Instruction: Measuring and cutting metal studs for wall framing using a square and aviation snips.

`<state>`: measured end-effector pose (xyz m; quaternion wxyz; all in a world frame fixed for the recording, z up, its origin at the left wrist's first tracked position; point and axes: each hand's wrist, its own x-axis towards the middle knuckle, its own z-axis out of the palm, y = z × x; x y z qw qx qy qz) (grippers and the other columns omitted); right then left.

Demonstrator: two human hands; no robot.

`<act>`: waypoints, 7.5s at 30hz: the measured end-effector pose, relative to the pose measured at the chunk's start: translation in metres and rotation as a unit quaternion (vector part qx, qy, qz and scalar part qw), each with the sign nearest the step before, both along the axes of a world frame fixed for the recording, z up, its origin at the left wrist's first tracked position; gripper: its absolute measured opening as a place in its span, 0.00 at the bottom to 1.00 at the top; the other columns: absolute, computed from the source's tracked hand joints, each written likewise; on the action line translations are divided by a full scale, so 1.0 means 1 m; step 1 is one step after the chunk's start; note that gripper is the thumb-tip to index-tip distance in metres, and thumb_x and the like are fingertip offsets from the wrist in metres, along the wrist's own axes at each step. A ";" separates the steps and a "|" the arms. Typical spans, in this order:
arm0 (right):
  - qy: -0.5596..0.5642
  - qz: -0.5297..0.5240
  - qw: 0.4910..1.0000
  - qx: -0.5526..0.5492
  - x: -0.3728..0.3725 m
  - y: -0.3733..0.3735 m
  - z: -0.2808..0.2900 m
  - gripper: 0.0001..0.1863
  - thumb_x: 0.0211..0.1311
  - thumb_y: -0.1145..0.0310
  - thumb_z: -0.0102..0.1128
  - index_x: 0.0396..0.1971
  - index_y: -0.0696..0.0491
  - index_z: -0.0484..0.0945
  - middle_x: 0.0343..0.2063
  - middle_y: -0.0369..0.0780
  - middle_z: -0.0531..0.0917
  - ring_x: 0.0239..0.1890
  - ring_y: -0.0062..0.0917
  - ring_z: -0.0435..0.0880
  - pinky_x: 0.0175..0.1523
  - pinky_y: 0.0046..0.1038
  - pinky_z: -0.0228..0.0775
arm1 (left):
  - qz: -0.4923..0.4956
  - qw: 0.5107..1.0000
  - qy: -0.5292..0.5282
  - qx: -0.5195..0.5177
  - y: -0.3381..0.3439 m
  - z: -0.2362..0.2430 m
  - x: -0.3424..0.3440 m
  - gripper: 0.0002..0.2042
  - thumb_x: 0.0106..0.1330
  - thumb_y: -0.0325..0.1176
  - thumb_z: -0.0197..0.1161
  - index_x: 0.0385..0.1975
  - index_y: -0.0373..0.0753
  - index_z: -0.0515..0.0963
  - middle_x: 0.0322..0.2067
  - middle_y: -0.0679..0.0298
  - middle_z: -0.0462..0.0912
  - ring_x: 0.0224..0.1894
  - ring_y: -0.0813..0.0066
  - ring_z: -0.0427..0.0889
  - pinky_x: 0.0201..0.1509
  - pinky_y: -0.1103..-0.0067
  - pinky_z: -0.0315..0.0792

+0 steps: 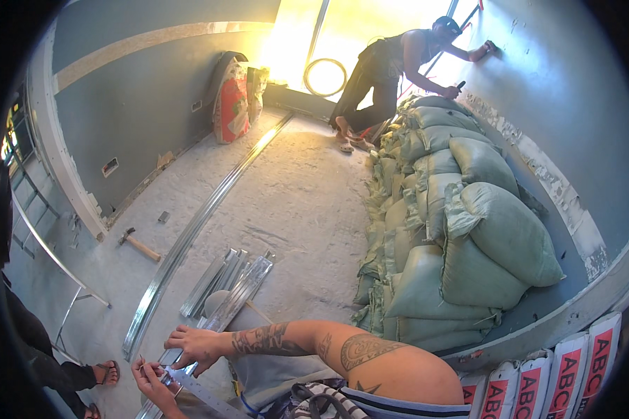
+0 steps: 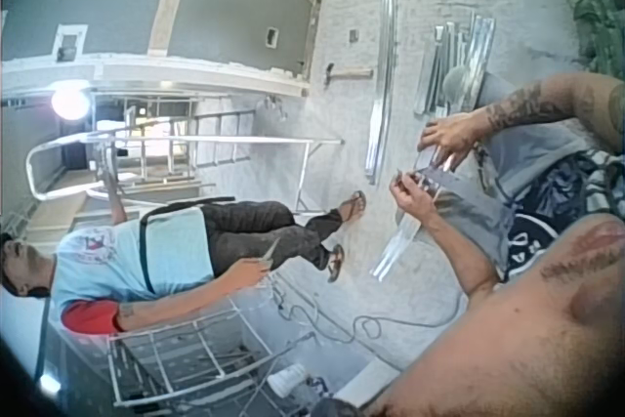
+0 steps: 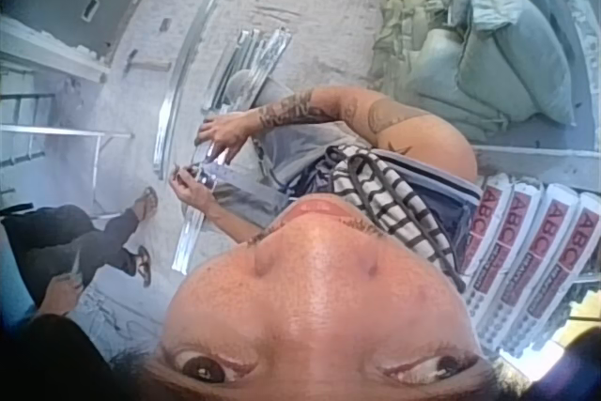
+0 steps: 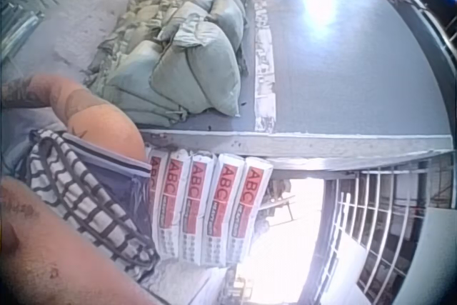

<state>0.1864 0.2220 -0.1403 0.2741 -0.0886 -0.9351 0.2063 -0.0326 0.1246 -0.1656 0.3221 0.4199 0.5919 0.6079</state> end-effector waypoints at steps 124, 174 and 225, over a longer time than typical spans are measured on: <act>-0.088 -0.036 0.995 -0.003 0.012 0.012 0.022 0.31 0.38 0.60 0.80 0.50 0.37 0.87 0.58 0.47 0.77 0.59 0.43 0.76 0.63 0.46 0.66 | 0.054 0.985 0.075 -0.143 -0.054 0.069 0.055 0.08 0.70 0.28 0.62 0.45 0.33 0.80 0.31 0.57 0.88 0.34 0.71 0.88 0.38 0.77 0.77; -0.066 -0.041 0.997 -0.010 -0.006 -0.001 0.014 0.31 0.36 0.60 0.81 0.50 0.36 0.87 0.57 0.42 0.77 0.59 0.37 0.76 0.61 0.41 0.66 | 0.086 0.949 0.186 -0.240 -0.046 0.058 0.047 0.05 0.69 0.29 0.62 0.40 0.36 0.79 0.32 0.55 0.89 0.32 0.67 0.89 0.35 0.75 0.76; -0.082 -0.018 0.996 -0.027 -0.003 0.001 0.006 0.30 0.44 0.56 0.78 0.54 0.34 0.84 0.61 0.46 0.74 0.63 0.42 0.72 0.67 0.49 0.60 | 0.094 0.976 0.018 -0.195 -0.142 0.042 0.134 0.27 0.64 0.20 0.66 0.62 0.35 0.65 0.49 0.58 0.81 0.47 0.74 0.83 0.48 0.79 0.74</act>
